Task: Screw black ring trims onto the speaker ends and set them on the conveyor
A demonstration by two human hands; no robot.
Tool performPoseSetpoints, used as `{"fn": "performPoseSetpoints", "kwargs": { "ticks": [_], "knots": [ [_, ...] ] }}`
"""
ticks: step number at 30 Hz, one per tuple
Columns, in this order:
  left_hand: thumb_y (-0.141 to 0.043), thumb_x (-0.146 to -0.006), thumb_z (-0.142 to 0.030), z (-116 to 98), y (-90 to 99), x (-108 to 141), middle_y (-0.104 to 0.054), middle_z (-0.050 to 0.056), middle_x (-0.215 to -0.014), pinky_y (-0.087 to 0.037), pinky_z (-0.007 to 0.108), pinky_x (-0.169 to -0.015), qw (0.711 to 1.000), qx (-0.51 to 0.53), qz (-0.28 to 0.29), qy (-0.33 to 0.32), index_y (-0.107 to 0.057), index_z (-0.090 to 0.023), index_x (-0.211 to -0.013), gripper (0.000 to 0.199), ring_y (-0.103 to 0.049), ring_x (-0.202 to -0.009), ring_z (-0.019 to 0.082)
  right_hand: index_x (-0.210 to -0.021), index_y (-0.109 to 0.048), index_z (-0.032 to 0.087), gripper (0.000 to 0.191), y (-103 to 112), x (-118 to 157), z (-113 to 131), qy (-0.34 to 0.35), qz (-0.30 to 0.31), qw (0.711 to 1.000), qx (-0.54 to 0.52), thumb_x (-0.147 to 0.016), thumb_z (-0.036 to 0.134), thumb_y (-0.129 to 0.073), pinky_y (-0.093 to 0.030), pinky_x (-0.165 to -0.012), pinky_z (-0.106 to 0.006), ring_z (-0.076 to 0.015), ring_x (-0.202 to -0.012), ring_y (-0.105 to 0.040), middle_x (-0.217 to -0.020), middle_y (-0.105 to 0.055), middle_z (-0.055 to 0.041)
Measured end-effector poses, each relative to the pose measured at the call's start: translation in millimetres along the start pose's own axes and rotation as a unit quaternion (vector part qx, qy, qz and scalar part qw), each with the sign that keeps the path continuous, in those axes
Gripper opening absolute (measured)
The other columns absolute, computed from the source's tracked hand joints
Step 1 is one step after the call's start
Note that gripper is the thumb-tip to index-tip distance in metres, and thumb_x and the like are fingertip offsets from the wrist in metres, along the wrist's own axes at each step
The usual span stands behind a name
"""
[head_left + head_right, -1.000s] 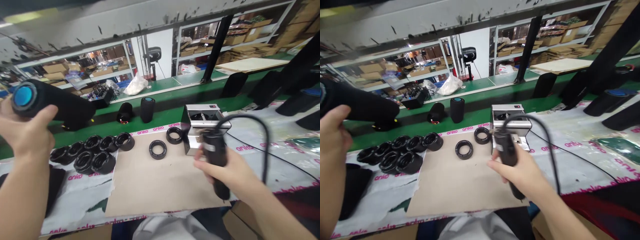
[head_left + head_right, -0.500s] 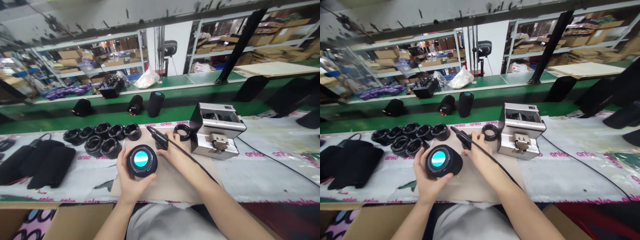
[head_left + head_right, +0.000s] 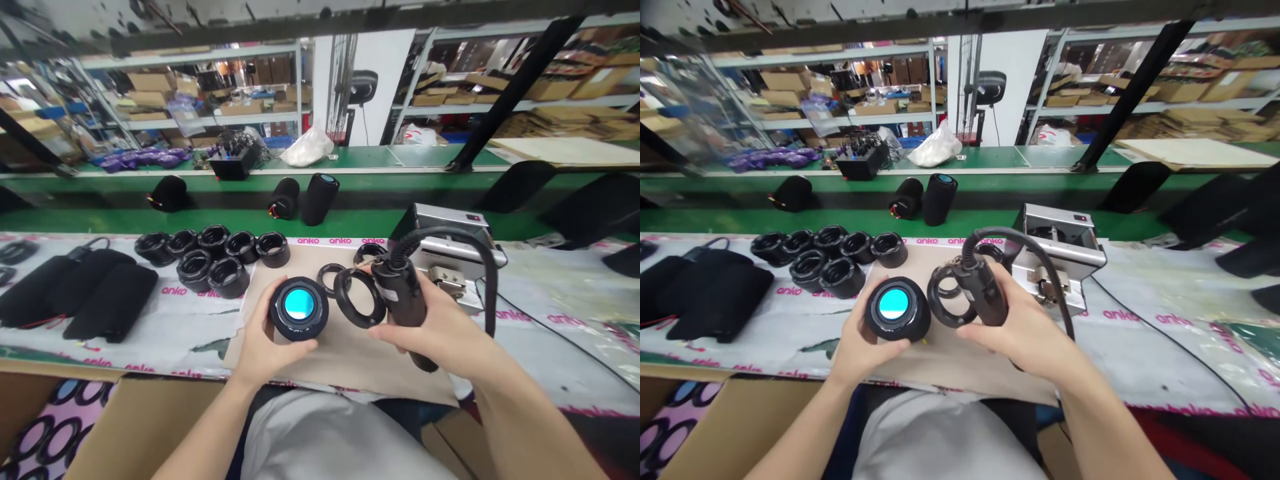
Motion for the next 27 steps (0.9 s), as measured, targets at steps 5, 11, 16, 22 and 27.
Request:
{"fn": "performPoseSetpoints", "kwargs": {
  "ticks": [5, 11, 16, 22, 27],
  "knots": [
    [-0.104, -0.064, -0.04, -1.3, -32.5, -3.5, -0.062, 0.018, -0.158, -0.054, 0.058, -0.122, 0.998, 0.03, 0.049, -0.016, -0.054, -0.024, -0.156, 0.106, -0.062, -0.147, 0.043, -0.152, -0.059, 0.034, 0.077, -14.1, -1.0, 59.1, 0.191, 0.148, 0.97, -0.002, -0.082, 0.026, -0.09, -0.061, -0.103, -0.026, -0.0208, -0.125, -0.071, -0.144, -0.068, 0.0015],
    [-0.104, -0.065, -0.036, -6.7, -48.4, -1.1, -0.058, 0.016, -0.162, -0.049, 0.059, -0.126, 0.997, 0.012, 0.064, -0.031, -0.043, -0.029, -0.164, 0.116, -0.056, -0.153, 0.041, -0.142, -0.067, 0.03, 0.07, -28.9, -10.6, 89.7, 0.271, 0.246, 0.922, 0.13, -0.08, 0.007, -0.089, -0.055, -0.108, -0.021, -0.0163, -0.126, -0.069, -0.142, -0.069, 0.0057],
    [-0.102, -0.07, -0.036, -8.5, -50.0, 1.1, -0.054, 0.016, -0.163, -0.05, 0.054, -0.125, 0.997, 0.002, 0.074, -0.025, -0.031, -0.033, -0.168, 0.121, -0.059, -0.15, 0.038, -0.154, -0.062, 0.036, 0.076, -2.2, -7.7, 66.4, 0.217, 0.123, 0.967, 0.046, -0.084, 0.034, -0.091, -0.057, -0.118, -0.039, -0.0261, -0.132, -0.069, -0.148, -0.067, 0.0017],
    [-0.105, -0.065, -0.04, -2.8, -62.2, 7.6, -0.054, 0.014, -0.158, -0.054, 0.048, -0.119, 1.0, -0.004, 0.009, -0.027, -0.034, -0.034, -0.166, 0.123, -0.065, -0.14, 0.035, -0.145, -0.067, 0.032, 0.093, 6.7, 31.0, -7.0, 0.04, -0.109, 0.989, -0.09, -0.061, 0.045, -0.105, -0.062, -0.113, -0.055, -0.0391, -0.132, -0.068, -0.132, -0.074, -0.0062],
    [-0.106, -0.063, -0.045, -3.0, -79.3, 11.5, -0.055, 0.013, -0.155, -0.053, 0.05, -0.121, 1.0, 0.01, -0.001, -0.024, -0.035, -0.035, -0.164, 0.123, -0.063, -0.143, 0.036, -0.138, -0.07, 0.03, 0.081, -23.6, 34.8, -3.1, 0.079, -0.047, 0.987, -0.133, -0.064, 0.033, -0.104, -0.064, -0.11, -0.045, -0.0333, -0.132, -0.069, -0.143, -0.069, -0.0062]
  ]
}}
Point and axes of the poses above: each hand's wrist, its own x-axis away from the middle knuckle, its own y-axis out of the back of the hand, z = x × y, the point moved 9 cm from there along -x, towards the middle knuckle
